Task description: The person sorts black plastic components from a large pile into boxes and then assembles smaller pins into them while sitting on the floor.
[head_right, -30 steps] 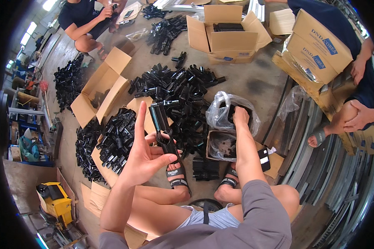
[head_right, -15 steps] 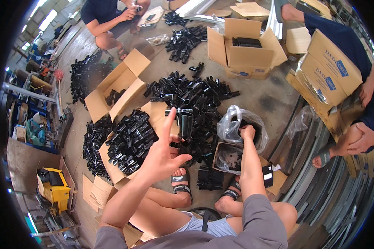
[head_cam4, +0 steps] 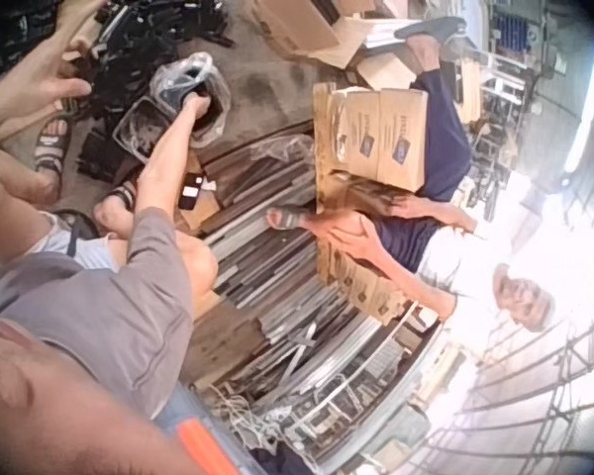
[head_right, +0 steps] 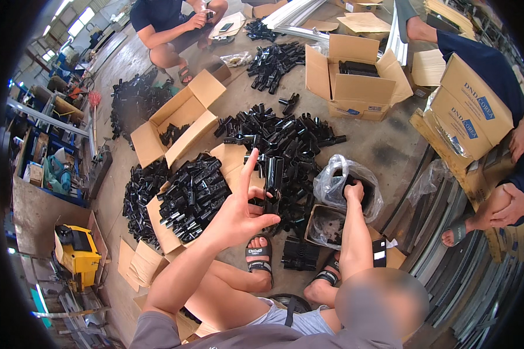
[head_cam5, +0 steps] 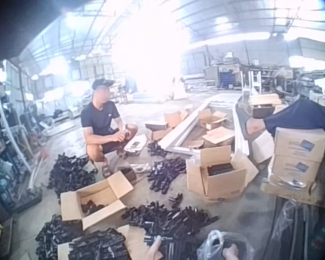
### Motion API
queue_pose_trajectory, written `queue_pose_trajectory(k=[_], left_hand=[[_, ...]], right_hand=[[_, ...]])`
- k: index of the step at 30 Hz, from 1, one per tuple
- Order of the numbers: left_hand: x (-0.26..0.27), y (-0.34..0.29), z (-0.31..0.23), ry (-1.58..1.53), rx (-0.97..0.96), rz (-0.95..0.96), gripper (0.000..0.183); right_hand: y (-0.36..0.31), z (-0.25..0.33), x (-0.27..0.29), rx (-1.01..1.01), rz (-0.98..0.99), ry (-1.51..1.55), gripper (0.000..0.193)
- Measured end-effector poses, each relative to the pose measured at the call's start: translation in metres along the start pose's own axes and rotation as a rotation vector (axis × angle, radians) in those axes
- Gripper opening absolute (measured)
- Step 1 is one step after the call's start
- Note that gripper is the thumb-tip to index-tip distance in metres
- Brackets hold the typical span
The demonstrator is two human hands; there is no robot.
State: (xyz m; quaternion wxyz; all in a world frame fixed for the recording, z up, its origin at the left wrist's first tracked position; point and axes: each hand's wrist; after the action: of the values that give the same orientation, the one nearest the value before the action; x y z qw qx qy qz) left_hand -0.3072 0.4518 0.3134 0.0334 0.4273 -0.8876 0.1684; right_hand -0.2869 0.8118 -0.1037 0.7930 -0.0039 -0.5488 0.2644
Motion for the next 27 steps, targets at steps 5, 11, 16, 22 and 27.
queue_pose_trajectory(k=[5,11,16,22,27], left_hand=[[0.003,-0.005,-0.003,0.123,-0.029,-0.043,0.126],[0.004,-0.005,0.020,0.403,-0.155,-0.062,0.125],[0.003,-0.010,0.026,0.496,-0.161,0.000,0.124],[-0.003,-0.018,0.030,0.548,-0.217,0.031,0.124],[-0.004,-0.025,0.029,0.576,-0.179,0.059,0.122]], right_hand=[[-0.022,-0.008,0.038,-0.136,0.157,0.580,0.030],[-0.145,0.075,0.158,0.474,0.050,0.933,0.019],[-0.261,0.161,0.259,1.241,-0.020,0.513,0.021],[-0.275,0.180,0.276,1.577,-0.039,0.170,0.014],[-0.281,0.183,0.286,1.725,-0.077,-0.018,0.008]])
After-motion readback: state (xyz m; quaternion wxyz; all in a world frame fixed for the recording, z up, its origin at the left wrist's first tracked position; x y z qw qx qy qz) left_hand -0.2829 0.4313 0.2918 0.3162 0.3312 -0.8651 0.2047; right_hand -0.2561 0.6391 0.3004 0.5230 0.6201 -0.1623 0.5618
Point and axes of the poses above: each hand's wrist, its own y-axis towards the middle knuckle, its own x-axis out of the back of the hand, z = x × y, and after that the axes turned 9 degrees about -y, right-handed
